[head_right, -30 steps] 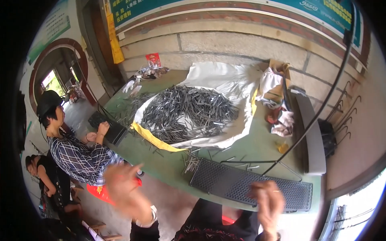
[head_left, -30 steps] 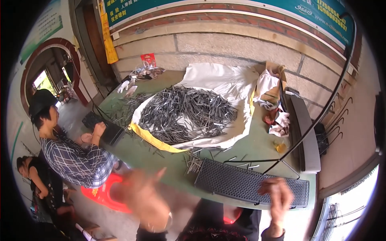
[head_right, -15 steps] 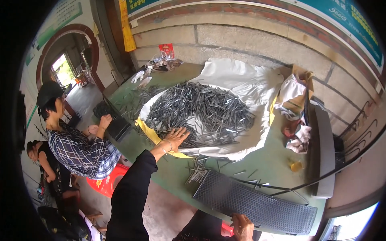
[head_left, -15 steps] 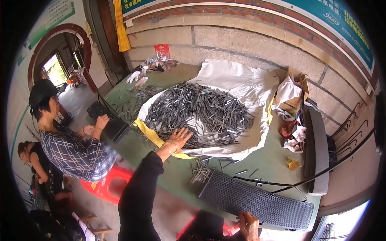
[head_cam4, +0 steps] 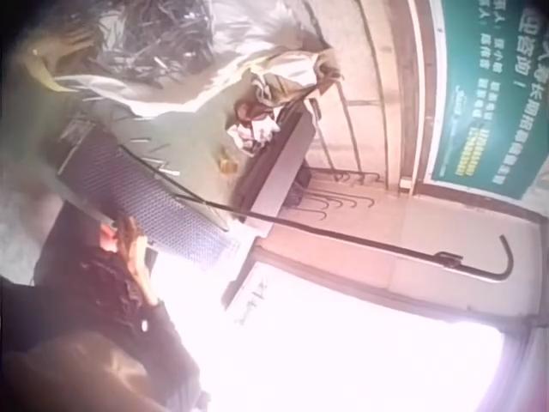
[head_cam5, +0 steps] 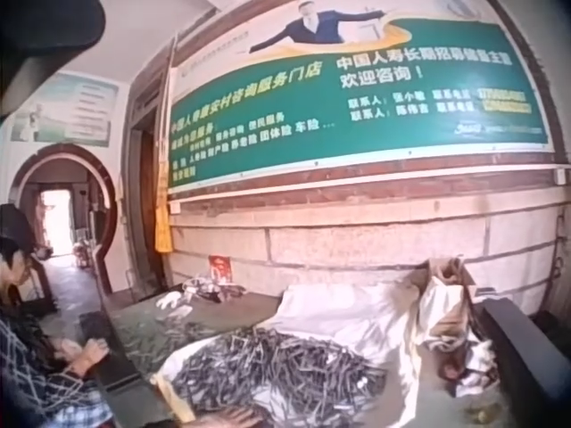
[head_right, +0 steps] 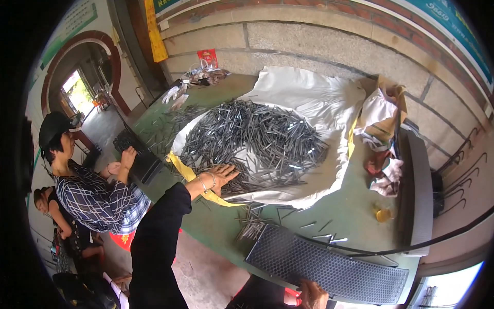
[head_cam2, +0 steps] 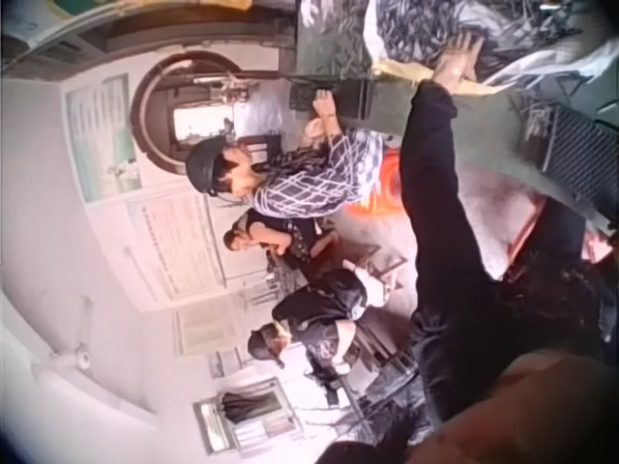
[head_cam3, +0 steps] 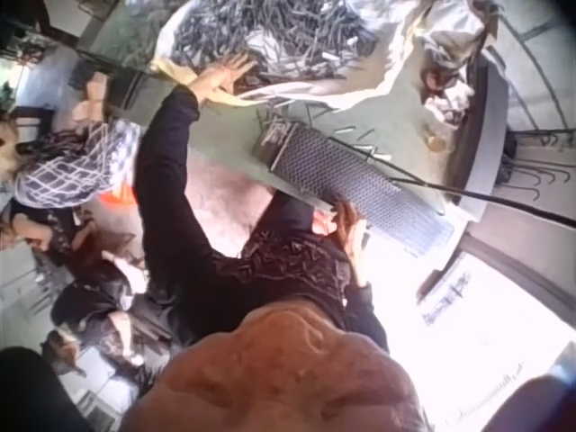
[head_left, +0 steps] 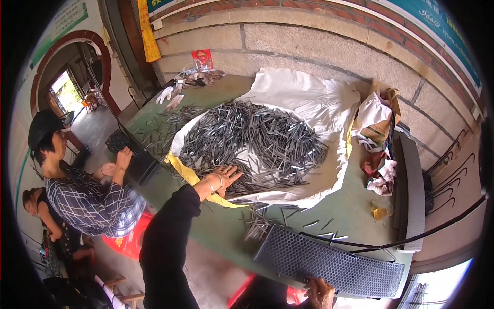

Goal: Sorting small metal rods and inserting them into a mesh panel frame.

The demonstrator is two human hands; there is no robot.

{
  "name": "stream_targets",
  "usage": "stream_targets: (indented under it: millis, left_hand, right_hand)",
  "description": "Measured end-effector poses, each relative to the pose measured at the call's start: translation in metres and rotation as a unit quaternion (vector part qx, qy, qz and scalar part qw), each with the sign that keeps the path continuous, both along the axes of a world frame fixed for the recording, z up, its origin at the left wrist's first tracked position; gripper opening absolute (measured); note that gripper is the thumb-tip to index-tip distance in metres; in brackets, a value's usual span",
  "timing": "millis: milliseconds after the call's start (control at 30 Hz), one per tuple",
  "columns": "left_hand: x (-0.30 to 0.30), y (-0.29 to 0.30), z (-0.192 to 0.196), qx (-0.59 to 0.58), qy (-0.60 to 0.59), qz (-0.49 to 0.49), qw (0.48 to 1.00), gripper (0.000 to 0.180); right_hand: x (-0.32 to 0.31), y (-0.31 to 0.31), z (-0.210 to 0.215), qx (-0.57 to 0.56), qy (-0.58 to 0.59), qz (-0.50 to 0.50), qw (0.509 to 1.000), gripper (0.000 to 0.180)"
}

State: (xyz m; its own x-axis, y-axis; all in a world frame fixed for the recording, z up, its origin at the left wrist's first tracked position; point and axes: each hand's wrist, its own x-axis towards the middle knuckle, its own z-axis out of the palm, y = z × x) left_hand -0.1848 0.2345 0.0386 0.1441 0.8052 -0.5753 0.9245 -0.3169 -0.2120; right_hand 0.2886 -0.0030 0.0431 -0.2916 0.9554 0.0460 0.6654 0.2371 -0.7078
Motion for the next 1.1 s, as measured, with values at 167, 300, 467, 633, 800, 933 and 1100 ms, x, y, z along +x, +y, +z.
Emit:
stream_targets:
  millis: [167, 300, 467, 633, 800, 933, 1100]
  left_hand:
    - [0.001, -0.005, -0.014, 0.075, -0.052, -0.057, 0.994, 0.126]
    - [-0.001, 0.008, -0.017, 0.082, -0.027, -0.048, 0.995, 0.133]
    - [0.004, 0.025, -0.017, 0.038, -0.006, -0.039, 0.999, 0.134]
    - [0.000, 0.021, -0.029, 0.113, -0.100, -0.085, 0.985, 0.113]
    - [-0.008, 0.014, -0.048, 0.227, -0.182, -0.060, 0.955, 0.056]
    - [-0.009, 0.010, -0.055, 0.269, -0.214, -0.049, 0.938, 0.045]
    - [0.011, 0.008, -0.055, 0.353, -0.247, 0.070, 0.900, 0.045]
  right_hand:
    - [0.006, -0.003, -0.012, -0.083, -0.053, -0.030, 0.995, 0.016]
    - [0.006, -0.002, 0.001, -0.038, -0.043, 0.014, 0.998, 0.014]
    - [0.000, -0.003, 0.002, 0.051, -0.044, 0.024, 0.997, 0.024]
    - [-0.004, 0.003, 0.012, -0.019, -0.062, -0.008, 0.998, 0.014]
    - [-0.008, 0.001, 0.012, -0.086, 0.030, -0.080, 0.993, 0.022]
    - [-0.004, -0.002, 0.007, -0.111, 0.031, -0.088, 0.989, 0.023]
    - [-0.017, 0.002, 0.016, -0.136, 0.146, -0.122, 0.972, 0.014]
